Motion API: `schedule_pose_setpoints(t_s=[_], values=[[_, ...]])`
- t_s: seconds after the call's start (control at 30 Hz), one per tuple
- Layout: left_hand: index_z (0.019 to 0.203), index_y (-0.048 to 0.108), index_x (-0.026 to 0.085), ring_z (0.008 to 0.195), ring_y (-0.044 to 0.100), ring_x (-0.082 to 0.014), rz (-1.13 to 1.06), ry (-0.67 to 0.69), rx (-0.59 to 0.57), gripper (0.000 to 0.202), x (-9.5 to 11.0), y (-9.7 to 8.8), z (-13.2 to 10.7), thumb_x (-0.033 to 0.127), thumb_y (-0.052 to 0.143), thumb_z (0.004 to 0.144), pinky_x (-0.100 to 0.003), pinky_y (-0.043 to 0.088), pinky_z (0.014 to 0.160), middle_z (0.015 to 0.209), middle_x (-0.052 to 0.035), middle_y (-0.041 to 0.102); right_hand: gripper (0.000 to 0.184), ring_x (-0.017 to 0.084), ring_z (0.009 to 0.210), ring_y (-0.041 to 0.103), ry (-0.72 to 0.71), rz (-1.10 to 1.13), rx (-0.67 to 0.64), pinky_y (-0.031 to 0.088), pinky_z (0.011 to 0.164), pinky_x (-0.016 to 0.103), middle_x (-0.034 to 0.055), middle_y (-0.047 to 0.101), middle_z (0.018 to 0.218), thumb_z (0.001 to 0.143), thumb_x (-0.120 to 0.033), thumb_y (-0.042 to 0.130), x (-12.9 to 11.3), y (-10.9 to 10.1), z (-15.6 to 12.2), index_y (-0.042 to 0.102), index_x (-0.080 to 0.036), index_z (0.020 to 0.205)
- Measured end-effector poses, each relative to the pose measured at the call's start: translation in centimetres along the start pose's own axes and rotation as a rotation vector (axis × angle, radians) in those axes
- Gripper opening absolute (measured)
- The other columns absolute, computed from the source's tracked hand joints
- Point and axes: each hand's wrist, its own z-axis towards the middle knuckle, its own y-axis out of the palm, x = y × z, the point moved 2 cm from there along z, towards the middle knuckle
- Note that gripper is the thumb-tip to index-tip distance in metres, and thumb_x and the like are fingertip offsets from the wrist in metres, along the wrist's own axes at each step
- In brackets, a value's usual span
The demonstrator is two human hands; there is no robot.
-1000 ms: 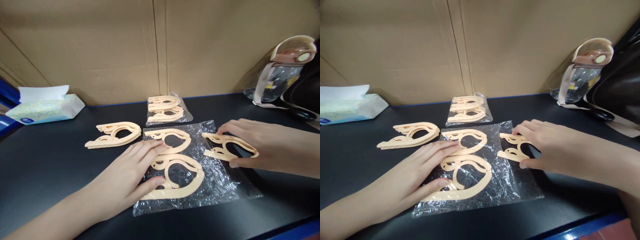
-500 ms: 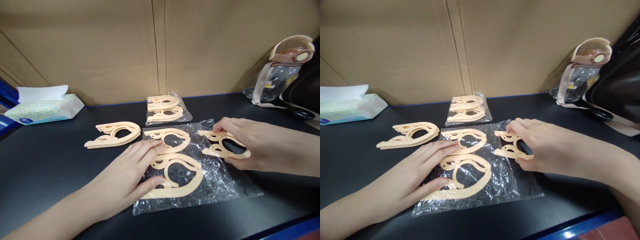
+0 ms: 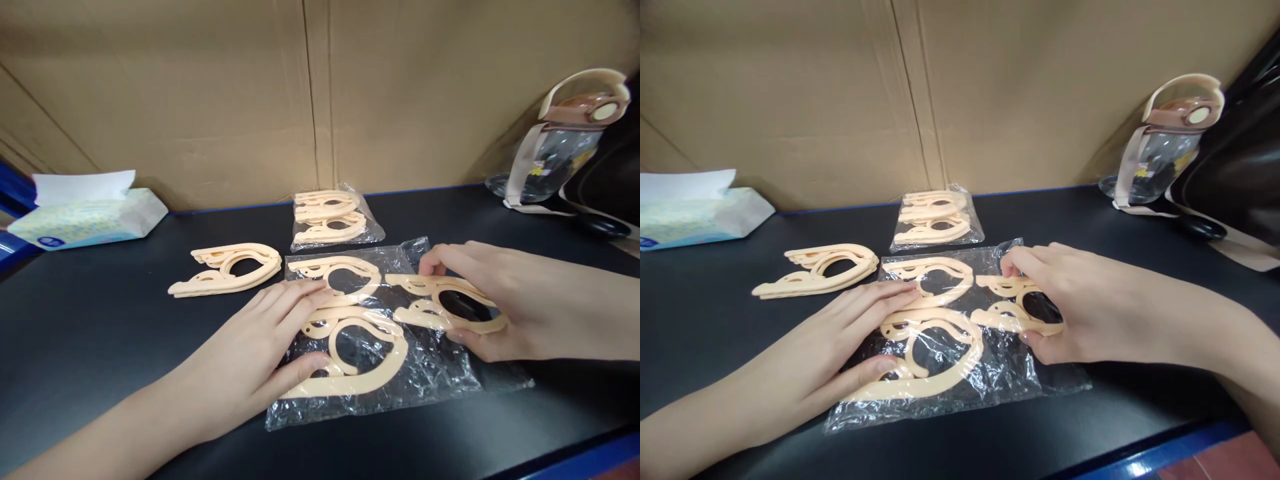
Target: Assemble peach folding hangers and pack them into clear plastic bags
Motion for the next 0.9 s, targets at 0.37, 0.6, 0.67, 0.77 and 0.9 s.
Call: schedule_pose_setpoints(t_s=[0.37, 0.6, 0.67, 0.77, 0.9], values=[[0.156, 0.044, 0.028, 0.147, 0.050, -0.0260, 0.003, -0.010, 0.000, 0.051, 0.0, 0.0, -0.1, 0.055, 0.038, 0.113, -0.041, 0.042, 0.122, 0.159, -0.0060, 0.054, 0.048, 0.035, 0.114, 0.069, -0.196, 0.125, 0.179, 0.057, 0.088, 0.048, 0.0143, 0.071, 0.133, 0.093, -0.055, 0.065, -0.7, 2.2, 3.1, 0.058, -0.021, 0.126], [0.157, 0.043, 0.027, 0.146, 0.051, -0.0271, -0.008, -0.011, -0.016, 0.052, -0.1, -0.1, -0.2, 0.054, 0.041, 0.112, -0.043, 0.044, 0.122, 0.159, -0.0080, 0.054, 0.098, 0.036, 0.121, 0.070, -0.110, 0.072, 0.148, 0.060, 0.095, 0.049, 0.0099, 0.070, 0.143, 0.087, -0.062, 0.073, 1.7, 1.9, 2.3, 0.028, -0.029, 0.168], [0.158, 0.041, 0.027, 0.147, 0.050, -0.0265, -0.012, -0.013, -0.014, 0.052, -0.1, -0.1, -0.2, 0.053, 0.041, 0.112, -0.043, 0.043, 0.122, 0.160, -0.0081, 0.053, 0.102, 0.035, 0.115, 0.073, -0.066, 0.075, 0.134, 0.061, 0.093, 0.050, 0.0084, 0.072, 0.137, 0.085, -0.061, 0.076, 2.3, 1.6, 1.9, 0.025, -0.032, 0.169], [0.158, 0.039, 0.028, 0.149, 0.049, -0.0260, -0.013, -0.008, -0.012, 0.051, -0.2, -0.1, -0.2, 0.052, 0.040, 0.113, -0.042, 0.043, 0.122, 0.161, -0.0083, 0.052, 0.098, 0.034, 0.112, 0.073, -0.068, 0.147, 0.159, 0.062, 0.093, 0.050, 0.0075, 0.074, 0.131, 0.086, -0.060, 0.076, 2.0, 1.7, 2.2, 0.028, -0.034, 0.167], [0.160, 0.036, 0.027, 0.150, 0.048, -0.0240, 0.000, -0.007, -0.015, 0.054, -0.2, 0.0, -0.1, 0.052, 0.041, 0.113, -0.038, 0.044, 0.121, 0.164, -0.0076, 0.048, 0.085, 0.030, 0.117, 0.073, -0.124, 0.293, 0.271, 0.060, 0.100, 0.048, 0.0089, 0.075, 0.133, 0.090, -0.054, 0.073, 0.5, 2.7, 3.5, 0.036, -0.027, 0.162]])
